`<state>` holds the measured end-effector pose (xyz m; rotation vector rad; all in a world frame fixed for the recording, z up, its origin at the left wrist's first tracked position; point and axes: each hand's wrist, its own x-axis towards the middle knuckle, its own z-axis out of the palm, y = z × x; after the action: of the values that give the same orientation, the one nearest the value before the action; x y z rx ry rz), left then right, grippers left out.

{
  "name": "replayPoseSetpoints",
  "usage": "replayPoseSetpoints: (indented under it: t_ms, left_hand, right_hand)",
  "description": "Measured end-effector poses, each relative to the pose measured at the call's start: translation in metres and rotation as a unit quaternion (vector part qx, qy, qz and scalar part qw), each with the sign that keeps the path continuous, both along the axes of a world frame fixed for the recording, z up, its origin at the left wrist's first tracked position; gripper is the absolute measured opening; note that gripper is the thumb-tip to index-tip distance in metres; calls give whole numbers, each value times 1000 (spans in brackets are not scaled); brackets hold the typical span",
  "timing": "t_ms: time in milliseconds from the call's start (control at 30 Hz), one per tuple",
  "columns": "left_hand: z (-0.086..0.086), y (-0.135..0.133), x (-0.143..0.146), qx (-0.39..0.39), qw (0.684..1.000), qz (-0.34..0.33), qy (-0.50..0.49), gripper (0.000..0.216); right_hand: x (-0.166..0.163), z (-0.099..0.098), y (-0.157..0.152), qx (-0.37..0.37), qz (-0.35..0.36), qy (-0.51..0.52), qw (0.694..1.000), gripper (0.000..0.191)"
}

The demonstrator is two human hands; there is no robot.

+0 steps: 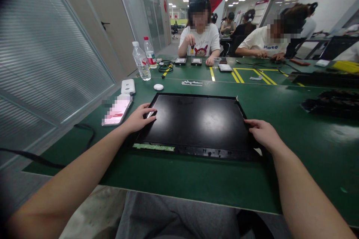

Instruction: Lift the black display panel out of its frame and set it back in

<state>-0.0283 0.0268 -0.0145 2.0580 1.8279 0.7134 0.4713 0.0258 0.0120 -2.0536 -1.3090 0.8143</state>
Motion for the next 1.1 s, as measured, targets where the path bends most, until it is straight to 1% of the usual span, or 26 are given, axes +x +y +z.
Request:
replayPoseSetpoints:
  t_ms: [133,200,400,567,900,1100]
  left_hand:
    - [4,-2,1,5,1000,9,-7,61]
    - [7,-2,-1,6,1000,9,-6,61]
    - [15,-2,-7,18,998,20,49,43]
    - [17,-3,-6,18,998,31,52,35]
    - [17,-2,-9,12,997,42,68,37]
    - [17,-2,-8,17,997,44,61,38]
  right_hand:
    - [1,-1,2,8,3,6,1000,51]
    - [2,-2,3,14,2,8,1000,49]
    - [3,-2,2,-3,2,-7,1000,53]
    - [1,0,1,-7,5,-17,1000,51]
    - [4,-6,4,-1,-3,7,1000,51]
    - [7,-8,6,26,4,1,1000,43]
